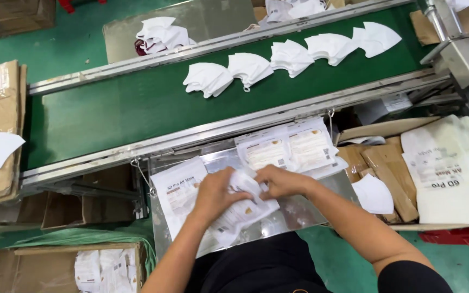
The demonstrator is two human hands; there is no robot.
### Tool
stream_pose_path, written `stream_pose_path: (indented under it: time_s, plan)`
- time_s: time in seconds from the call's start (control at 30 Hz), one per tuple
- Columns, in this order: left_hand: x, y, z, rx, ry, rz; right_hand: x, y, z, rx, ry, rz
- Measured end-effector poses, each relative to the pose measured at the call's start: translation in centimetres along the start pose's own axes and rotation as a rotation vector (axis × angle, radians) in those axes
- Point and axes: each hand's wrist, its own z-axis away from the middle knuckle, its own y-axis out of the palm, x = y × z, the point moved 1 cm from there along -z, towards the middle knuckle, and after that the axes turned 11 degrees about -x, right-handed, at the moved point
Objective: The person is sorting and packaging white face masks into individual plastic wrappers on a conveyor belt in a factory setting.
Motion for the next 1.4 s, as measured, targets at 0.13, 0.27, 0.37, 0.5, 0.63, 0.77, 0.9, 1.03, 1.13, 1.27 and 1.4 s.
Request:
stream_pose_path:
  time_s: [0.13, 0.27, 0.37, 0.5, 0.63, 0.77, 0.9, 1.03, 1.13, 1.27, 1.4]
  plan:
    - [-1.5, -0.8, -1.1, -0.010, -0.116, 0.192, 0.3, -1.8, 0.4, -0.021, 0.028, -0.183]
    - [-1.4, 1.8, -0.4, -0.117, 0.009, 0.201, -0.9, -1.7, 0.4, -0.057, -0.081, 0.027]
    - [-0.7, 1.1, -1.0, -0.105, -0.049, 0.447, -0.2, -3.2, 0.2, -0.150, -0.050, -0.116]
    - [0.7, 2.7, -0.1, -0.171, -0.181, 0.479, 1.3, 0.2, -0.6, -0.232, -0.208, -0.253]
    - [1.4, 2.1, 0.6, -0.160, -0.244, 0.536, 1.5, -1.6, -0.8, -0.047, -0.091, -0.241]
    - [1.4, 1.1, 0.8, -0.345, -0.230, 0.593, 6.1, -2.4, -2.2, -0.316, -0.001, -0.121]
    - [0.9, 0.0, 1.1, -0.389, -0.138, 0.504, 5.9, -0.1, -2.8, -0.333, -0.158, 0.038]
    - [1.6, -0.6, 1.5, -0.362, -0.207, 0.382, 6.5, 1.4, -1.1, -0.410, -0.168, 0.073]
    - [3.2, -0.7, 1.5, -0.435, -0.314, 0.590, 6.3, 1.3, 0.9, -0.353, -0.125, 0.100]
    - [2.7, -1.5, 0.8, -0.445, -0.324, 0.591, 5.1, 1.6, 3.8, -0.346, -0.034, 0.084]
    - [1.6, -1.0, -0.4, -0.547, -0.245, 0.449, 5.8, 0.4, 4.4, -0.410, 0.049, 0.060]
